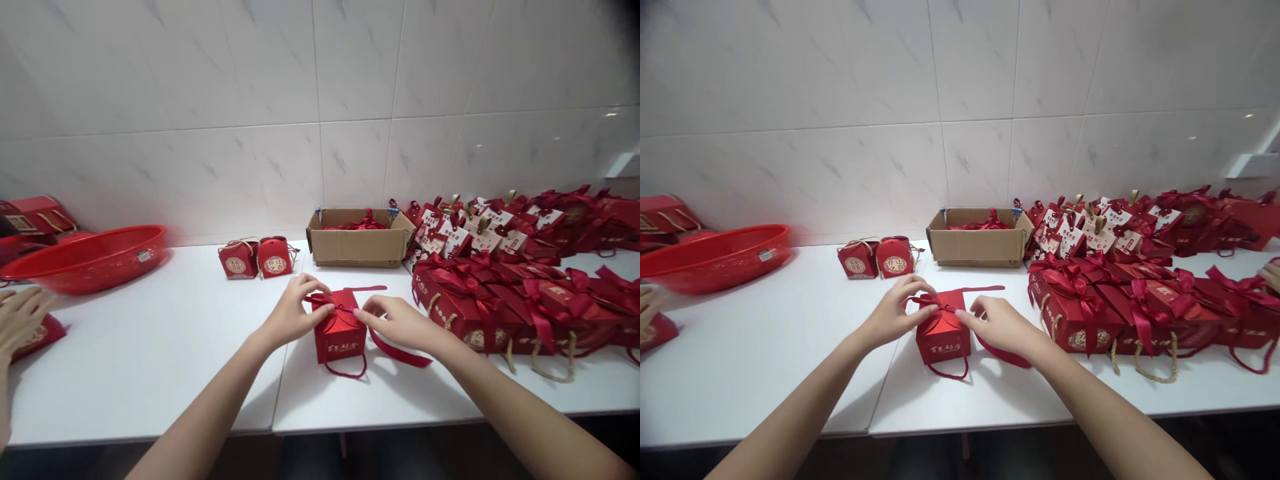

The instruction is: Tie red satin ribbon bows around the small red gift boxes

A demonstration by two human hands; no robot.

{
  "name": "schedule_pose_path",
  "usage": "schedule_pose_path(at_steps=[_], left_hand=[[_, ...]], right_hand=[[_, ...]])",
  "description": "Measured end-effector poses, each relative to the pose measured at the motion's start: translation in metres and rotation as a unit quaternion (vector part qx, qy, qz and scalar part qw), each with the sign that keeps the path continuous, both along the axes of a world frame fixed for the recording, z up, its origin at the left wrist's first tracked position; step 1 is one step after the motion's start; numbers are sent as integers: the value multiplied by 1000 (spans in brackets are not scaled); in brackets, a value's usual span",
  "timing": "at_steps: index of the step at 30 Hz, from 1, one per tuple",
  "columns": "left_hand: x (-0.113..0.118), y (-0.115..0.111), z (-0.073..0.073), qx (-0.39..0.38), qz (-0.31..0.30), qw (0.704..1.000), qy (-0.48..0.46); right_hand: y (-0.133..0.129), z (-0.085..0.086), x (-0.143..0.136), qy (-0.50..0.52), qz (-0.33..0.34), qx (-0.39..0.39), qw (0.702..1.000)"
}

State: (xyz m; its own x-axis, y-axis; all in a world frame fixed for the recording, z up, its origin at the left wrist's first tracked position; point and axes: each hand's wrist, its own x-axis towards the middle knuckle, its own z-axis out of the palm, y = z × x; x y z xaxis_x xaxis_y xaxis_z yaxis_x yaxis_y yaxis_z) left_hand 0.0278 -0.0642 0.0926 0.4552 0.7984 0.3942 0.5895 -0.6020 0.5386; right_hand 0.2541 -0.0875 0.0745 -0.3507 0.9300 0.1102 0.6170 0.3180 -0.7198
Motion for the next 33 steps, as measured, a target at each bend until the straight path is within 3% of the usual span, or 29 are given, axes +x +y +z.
schedule_pose_path(at_steps=[3, 6, 10, 13, 18, 22, 29, 33], left_hand=[[7, 1, -9, -11, -28, 1000, 4], [7, 2, -15, -19, -31, 999, 6], [6, 4, -17, -26, -32, 999, 5], [7, 5, -16, -34, -33, 999, 10], [10, 4, -9, -37, -20, 999, 3], [20, 5, -3, -33, 18, 994, -99], [31, 10, 4, 81, 47, 984, -148], [24, 14, 0, 46, 66, 986, -144]], right_hand=[[20, -12, 5, 33, 95, -135, 986], [27, -16, 16, 155, 142, -200, 957], [29, -8, 21, 331, 146, -224, 905], [34, 0, 13, 405, 142, -202, 881], [43, 4, -9, 409, 124, -138, 894], [43, -1, -21, 392, 115, -106, 906], [40, -7, -21, 312, 79, -53, 945], [38, -9, -25, 272, 79, 16, 959]])
